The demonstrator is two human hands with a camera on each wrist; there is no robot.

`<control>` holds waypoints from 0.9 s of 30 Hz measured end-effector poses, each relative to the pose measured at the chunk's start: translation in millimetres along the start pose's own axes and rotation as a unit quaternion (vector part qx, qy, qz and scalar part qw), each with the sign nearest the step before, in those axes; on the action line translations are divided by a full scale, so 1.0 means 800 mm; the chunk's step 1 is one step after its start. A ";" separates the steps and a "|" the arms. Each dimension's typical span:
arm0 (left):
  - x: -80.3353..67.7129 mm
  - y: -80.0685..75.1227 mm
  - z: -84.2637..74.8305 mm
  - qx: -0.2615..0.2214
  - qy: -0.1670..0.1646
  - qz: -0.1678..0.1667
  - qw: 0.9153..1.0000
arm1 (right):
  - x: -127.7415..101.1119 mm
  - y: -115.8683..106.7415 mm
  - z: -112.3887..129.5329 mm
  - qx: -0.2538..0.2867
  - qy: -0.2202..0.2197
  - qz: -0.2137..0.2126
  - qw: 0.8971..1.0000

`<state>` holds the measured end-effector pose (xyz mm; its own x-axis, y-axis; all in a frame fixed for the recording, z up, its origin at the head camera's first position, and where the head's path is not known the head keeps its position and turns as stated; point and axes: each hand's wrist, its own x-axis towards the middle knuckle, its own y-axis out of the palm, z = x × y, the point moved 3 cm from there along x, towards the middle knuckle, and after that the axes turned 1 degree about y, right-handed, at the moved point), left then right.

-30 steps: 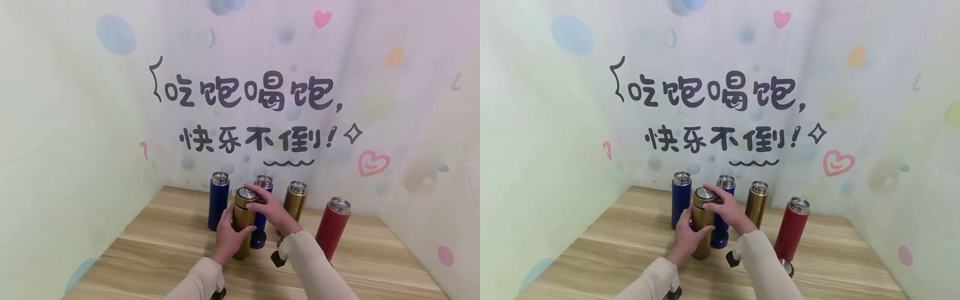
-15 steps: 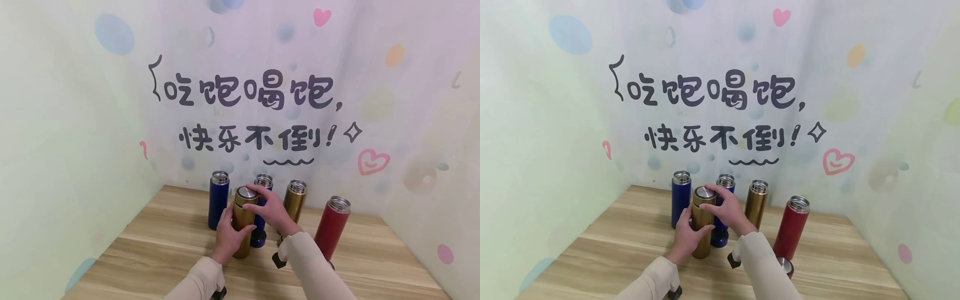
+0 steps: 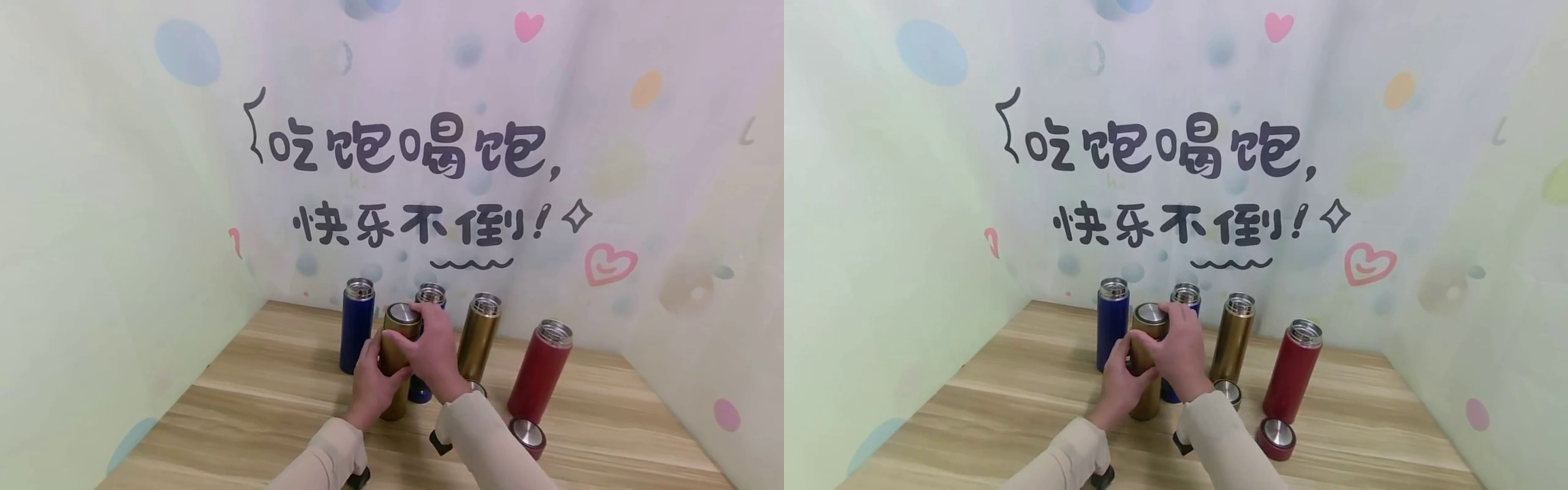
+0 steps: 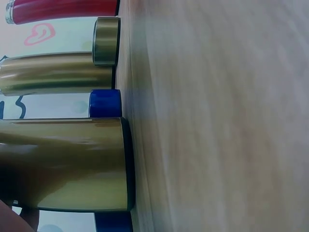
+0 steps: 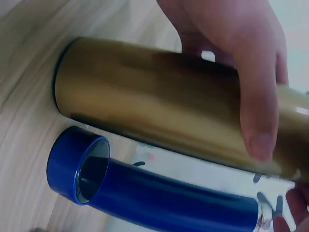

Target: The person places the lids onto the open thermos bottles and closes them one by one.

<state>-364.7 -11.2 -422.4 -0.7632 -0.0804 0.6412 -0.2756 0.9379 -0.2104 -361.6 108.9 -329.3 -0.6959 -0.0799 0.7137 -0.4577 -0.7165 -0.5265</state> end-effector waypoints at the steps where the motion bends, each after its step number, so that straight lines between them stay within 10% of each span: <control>1: 0.000 0.000 0.001 -0.001 0.000 -0.001 1.000 | 0.000 0.001 0.002 -0.022 -0.002 -0.009 1.000; 9: 0.001 -0.001 -0.001 0.012 0.004 -0.001 1.000 | 0.004 -0.006 0.011 -0.086 -0.018 0.009 0.996; 14: 0.001 0.000 -0.001 0.021 0.008 0.005 1.000 | 0.015 -0.013 0.007 0.029 -0.006 0.095 0.995; 19: 0.002 0.001 0.001 0.020 0.016 -0.002 1.000 | 0.021 -0.014 -0.006 0.145 0.022 0.194 0.970; 27: 0.001 0.000 -0.001 0.015 0.007 -0.002 1.000 | 0.028 -0.026 -0.014 0.166 -0.001 0.249 0.954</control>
<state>-364.8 -11.3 -421.6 -0.7540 -0.0794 0.6521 -0.2964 0.9270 -0.2299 -373.6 129.8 -307.8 -0.7798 -0.4694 0.4142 0.1306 -0.7691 -0.6257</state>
